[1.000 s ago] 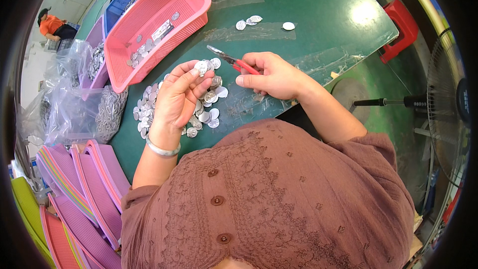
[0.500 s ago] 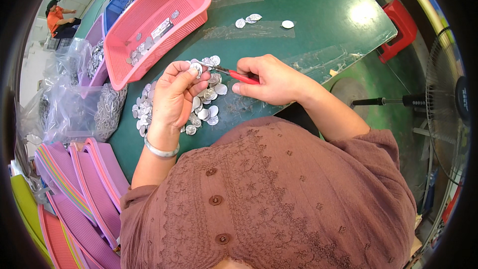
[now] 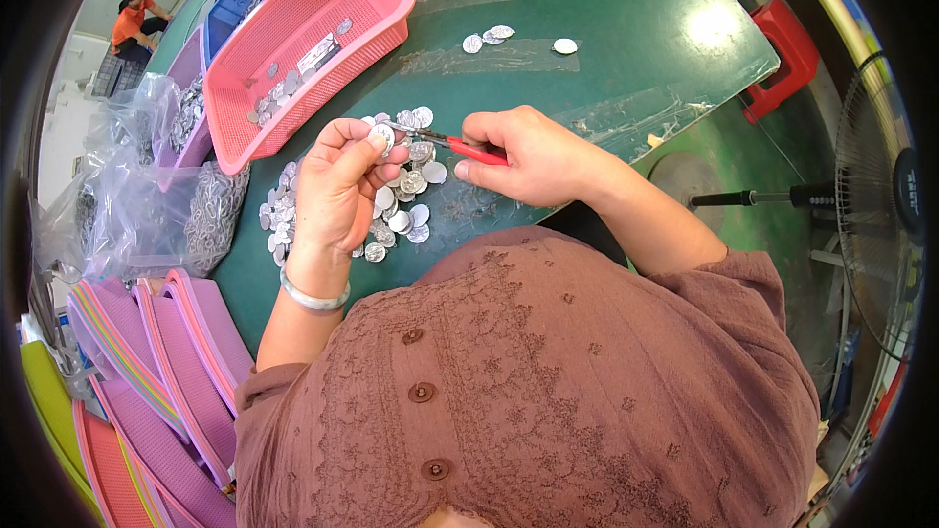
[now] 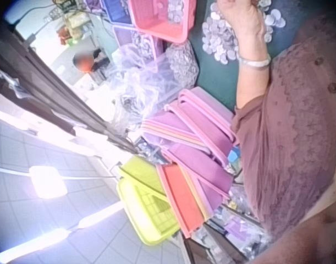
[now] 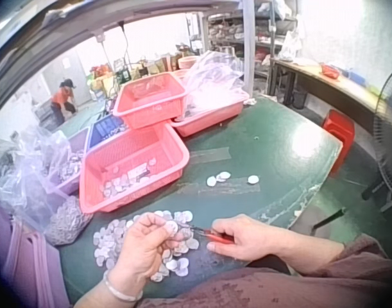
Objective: The person trims small metal or plastic components using a pair of pliers and then places the finished pieces into a plastic basket.
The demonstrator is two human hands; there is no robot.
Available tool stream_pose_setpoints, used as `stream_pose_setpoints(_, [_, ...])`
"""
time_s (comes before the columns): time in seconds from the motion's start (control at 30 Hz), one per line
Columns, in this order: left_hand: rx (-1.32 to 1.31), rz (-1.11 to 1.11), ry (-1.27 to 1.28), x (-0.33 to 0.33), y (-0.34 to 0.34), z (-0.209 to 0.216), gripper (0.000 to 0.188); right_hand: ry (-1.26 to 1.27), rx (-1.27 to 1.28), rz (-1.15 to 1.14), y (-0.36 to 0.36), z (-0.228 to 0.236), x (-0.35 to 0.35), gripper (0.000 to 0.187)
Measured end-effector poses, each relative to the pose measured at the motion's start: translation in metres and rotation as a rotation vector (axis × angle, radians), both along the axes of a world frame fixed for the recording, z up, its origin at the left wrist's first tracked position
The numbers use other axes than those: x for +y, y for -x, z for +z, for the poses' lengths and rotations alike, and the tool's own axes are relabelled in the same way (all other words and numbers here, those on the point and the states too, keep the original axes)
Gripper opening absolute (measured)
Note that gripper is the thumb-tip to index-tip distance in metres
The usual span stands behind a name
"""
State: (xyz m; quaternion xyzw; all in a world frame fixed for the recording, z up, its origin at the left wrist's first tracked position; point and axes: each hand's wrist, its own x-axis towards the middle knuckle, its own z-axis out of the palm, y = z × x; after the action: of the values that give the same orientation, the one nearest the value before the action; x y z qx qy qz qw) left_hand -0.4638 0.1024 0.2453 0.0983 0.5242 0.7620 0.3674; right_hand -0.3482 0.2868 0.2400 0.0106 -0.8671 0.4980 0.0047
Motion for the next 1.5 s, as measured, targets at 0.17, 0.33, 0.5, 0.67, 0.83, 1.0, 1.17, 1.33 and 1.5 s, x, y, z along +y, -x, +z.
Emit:
stream_pose_setpoints(0.17, [0.036, -0.009, -0.017, 0.0, -0.001, 0.0, 0.011, -0.013, -0.002, 0.011, -0.001, -0.001, 0.0, 0.023])
stream_pose_setpoints(0.33, [0.047, -0.013, -0.038, -0.001, -0.003, -0.002, 0.01, 0.059, -0.045, 0.055, -0.002, 0.001, 0.001, 0.023])
stream_pose_setpoints(0.5, [0.037, -0.015, -0.06, -0.002, -0.002, -0.006, 0.01, 0.097, -0.045, 0.057, -0.002, -0.002, 0.001, 0.024])
stream_pose_setpoints(0.67, [-0.012, 0.02, -0.083, -0.001, -0.001, -0.006, 0.008, 0.253, -0.031, -0.005, -0.001, -0.009, 0.003, 0.026])
stream_pose_setpoints(0.83, [-0.11, 0.006, -0.163, -0.006, 0.004, -0.004, 0.014, 0.27, -0.106, -0.107, -0.004, -0.01, 0.011, 0.026])
stream_pose_setpoints(1.0, [-0.155, -0.016, -0.228, -0.01, 0.009, -0.006, 0.017, 0.362, -0.13, -0.149, -0.002, -0.017, 0.015, 0.028])
stream_pose_setpoints(1.17, [-0.161, -0.014, -0.237, -0.01, 0.009, -0.005, 0.017, 0.344, -0.179, -0.136, -0.002, -0.019, 0.019, 0.021])
stream_pose_setpoints(1.33, [-0.197, -0.054, -0.316, -0.01, 0.01, -0.009, 0.029, 0.397, -0.162, -0.168, -0.002, -0.018, 0.015, 0.026])
stream_pose_setpoints(1.5, [-0.575, -0.349, -0.73, -0.012, 0.02, -0.023, 0.057, 0.381, -0.175, -0.169, -0.001, -0.017, 0.015, 0.025])
